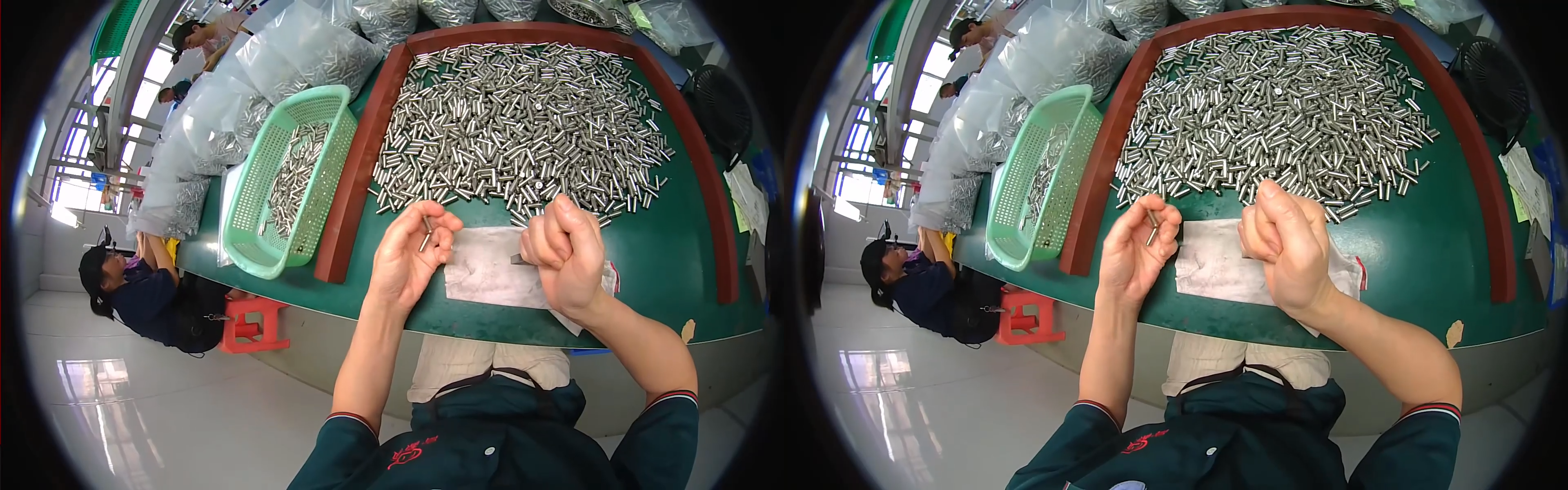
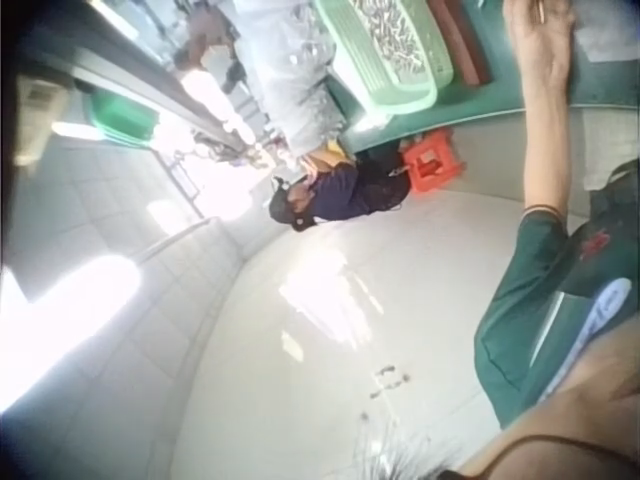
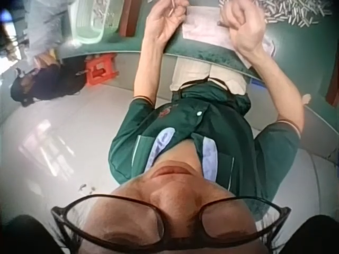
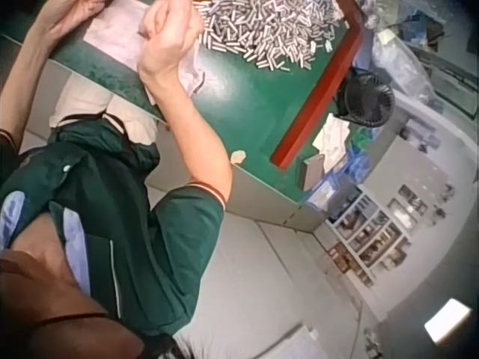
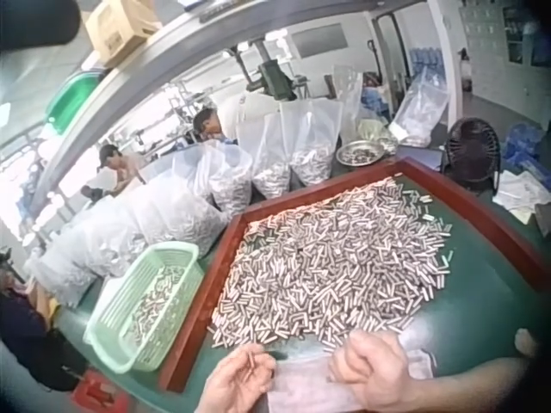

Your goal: Inspecting and sorting small metal pins on a workbench in a factory setting.

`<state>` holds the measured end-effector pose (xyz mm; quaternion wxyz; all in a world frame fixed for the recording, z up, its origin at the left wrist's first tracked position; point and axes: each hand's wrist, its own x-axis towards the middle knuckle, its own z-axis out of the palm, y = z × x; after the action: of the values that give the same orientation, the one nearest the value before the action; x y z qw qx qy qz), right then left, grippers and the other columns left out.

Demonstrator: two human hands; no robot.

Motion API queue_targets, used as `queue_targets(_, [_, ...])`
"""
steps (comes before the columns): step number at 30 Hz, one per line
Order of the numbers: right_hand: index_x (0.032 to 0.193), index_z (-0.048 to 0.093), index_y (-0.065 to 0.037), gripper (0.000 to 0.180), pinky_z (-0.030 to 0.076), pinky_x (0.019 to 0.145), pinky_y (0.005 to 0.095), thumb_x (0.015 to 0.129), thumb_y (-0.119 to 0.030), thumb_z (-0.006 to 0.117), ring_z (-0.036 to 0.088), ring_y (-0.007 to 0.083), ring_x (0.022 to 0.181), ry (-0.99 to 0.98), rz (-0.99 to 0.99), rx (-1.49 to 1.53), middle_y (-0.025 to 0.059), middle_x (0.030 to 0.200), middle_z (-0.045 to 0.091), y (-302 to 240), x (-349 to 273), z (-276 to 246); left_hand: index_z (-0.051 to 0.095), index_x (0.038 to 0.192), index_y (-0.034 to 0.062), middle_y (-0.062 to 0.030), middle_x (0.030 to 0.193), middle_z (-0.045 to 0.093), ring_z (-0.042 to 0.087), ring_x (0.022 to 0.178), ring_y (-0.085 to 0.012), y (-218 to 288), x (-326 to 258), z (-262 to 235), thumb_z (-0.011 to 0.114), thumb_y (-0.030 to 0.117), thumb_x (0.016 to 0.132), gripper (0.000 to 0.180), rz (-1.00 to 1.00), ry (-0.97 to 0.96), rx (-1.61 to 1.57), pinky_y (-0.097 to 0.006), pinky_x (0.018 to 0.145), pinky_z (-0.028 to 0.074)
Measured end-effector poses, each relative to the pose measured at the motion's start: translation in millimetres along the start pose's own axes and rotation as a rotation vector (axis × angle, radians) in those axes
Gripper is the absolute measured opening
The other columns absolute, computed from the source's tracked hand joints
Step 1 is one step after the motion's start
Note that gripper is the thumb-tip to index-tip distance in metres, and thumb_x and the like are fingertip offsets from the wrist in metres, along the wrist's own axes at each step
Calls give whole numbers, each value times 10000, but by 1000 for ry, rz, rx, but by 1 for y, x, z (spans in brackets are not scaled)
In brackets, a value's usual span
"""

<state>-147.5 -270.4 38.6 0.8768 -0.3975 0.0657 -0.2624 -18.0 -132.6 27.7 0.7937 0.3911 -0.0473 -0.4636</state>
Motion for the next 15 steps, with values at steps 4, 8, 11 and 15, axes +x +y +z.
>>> queue_targets(4, [481, 260, -99, 445, 185, 402, 239, 896, -236, 343, 197, 78, 399, -10, -1, 6, -3, 409, 270, 0, 0, 1, 531, 738, 17, 33, 556, 402, 337, 454, -53, 10, 7, -2, 547, 98, 804, 106, 216, 82, 596, -197, 420, 268])
queue_targets(8, [479, 259, -99, 445, 186, 404, 237, 894, -234, 346, 198, 77, 398, 8, 13, 12, -5, 410, 273, 0, 0, 2, 582, 775, 13, -56, 471, 402, 402, 409, -153, 6, 15, 10, 625, 55, 691, 103, 600, 203, 1670, -296, 419, 335])
queue_targets(11, [478, 256, -98, 441, 187, 405, 237, 892, -219, 344, 200, 75, 396, 20, 23, 13, -8, 410, 270, 0, -1, 1, 575, 769, 24, -98, 490, 480, 476, 432, -258, 0, 18, 9, 622, 68, 697, 96, 630, 203, 1805, -359, 441, 364])
queue_targets(15, [478, 256, -96, 433, 186, 400, 233, 885, -199, 362, 213, 71, 397, 40, 21, 0, -18, 418, 262, -1, 0, 0, 571, 745, 25, -71, 459, 442, 432, 379, -201, -4, 18, 9, 599, 49, 715, 48, 651, 176, 1741, -323, 401, 337])
